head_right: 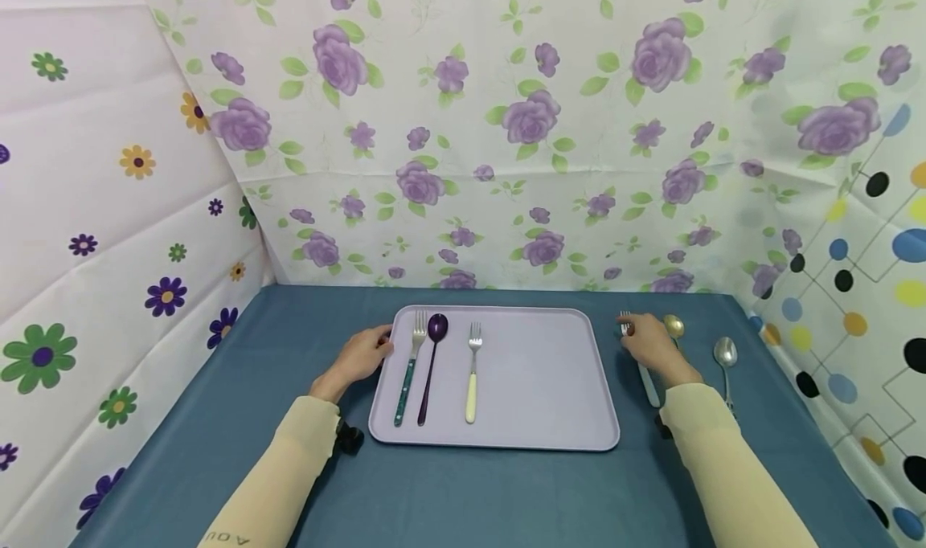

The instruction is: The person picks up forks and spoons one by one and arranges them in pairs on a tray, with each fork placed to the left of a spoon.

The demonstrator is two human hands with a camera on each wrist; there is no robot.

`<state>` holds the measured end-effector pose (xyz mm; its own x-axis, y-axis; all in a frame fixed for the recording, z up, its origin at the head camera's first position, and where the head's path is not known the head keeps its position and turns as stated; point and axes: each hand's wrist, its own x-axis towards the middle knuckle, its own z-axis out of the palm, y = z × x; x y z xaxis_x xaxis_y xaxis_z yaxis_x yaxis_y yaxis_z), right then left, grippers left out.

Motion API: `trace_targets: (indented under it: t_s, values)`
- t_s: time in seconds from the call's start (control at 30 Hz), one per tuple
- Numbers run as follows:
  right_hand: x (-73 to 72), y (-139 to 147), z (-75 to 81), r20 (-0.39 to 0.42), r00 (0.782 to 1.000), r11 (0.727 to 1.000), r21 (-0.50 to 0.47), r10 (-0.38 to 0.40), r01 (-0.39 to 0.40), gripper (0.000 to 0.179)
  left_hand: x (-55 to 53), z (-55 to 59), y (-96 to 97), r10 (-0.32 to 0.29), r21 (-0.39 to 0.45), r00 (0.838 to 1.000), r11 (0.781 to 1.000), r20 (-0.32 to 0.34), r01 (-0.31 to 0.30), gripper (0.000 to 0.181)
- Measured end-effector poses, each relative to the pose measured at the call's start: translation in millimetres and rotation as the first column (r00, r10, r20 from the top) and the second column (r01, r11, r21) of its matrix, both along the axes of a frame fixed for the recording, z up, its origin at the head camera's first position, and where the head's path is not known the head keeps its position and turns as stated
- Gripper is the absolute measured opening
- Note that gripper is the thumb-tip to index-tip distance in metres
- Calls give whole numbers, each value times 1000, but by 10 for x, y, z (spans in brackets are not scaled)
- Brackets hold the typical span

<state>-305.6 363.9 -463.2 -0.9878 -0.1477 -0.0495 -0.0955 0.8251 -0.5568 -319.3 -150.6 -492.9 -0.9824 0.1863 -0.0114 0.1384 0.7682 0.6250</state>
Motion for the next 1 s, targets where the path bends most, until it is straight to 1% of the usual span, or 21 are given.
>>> trace_targets:
  t_s: [0.13,0.2,0.3,0.4,0.47,0.57,0.7,0.87,1.0]
  values:
    - [23,145,31,-87,996,996,86,-6,13,45,-1,-5,11,3,2,1000,1000,1,-3,44]
    - [46,231,42,-103,995,992,120,-18,31,44,4,-9,12,5,-1,1000,1000,5,-5,44]
    - [93,364,45,-84,994,988,137,-64,75,45,10,-13,14,1,-10,1000,1000,8,-1,45]
    - [121,493,5,-74,991,980,158,-112,123,46,5,-14,7,-7,-6,1000,1000,17,7,45]
    - [126,572,-36,-67,990,977,165,-128,138,48,-2,-19,-10,-11,1,1000,1000,21,11,46]
    - [110,662,-108,-27,989,978,144,-147,150,51,-4,-24,-32,-16,12,1000,1000,26,16,47]
    - [75,729,-184,-18,987,978,130,-160,161,54,-10,-25,-42,-30,15,999,999,26,30,47]
    - [79,743,-200,-60,989,970,199,-133,142,51,-10,5,-37,-37,31,998,999,49,36,48]
    - [108,711,-181,-45,989,961,237,-138,145,50,4,33,-27,-37,34,998,999,57,35,49]
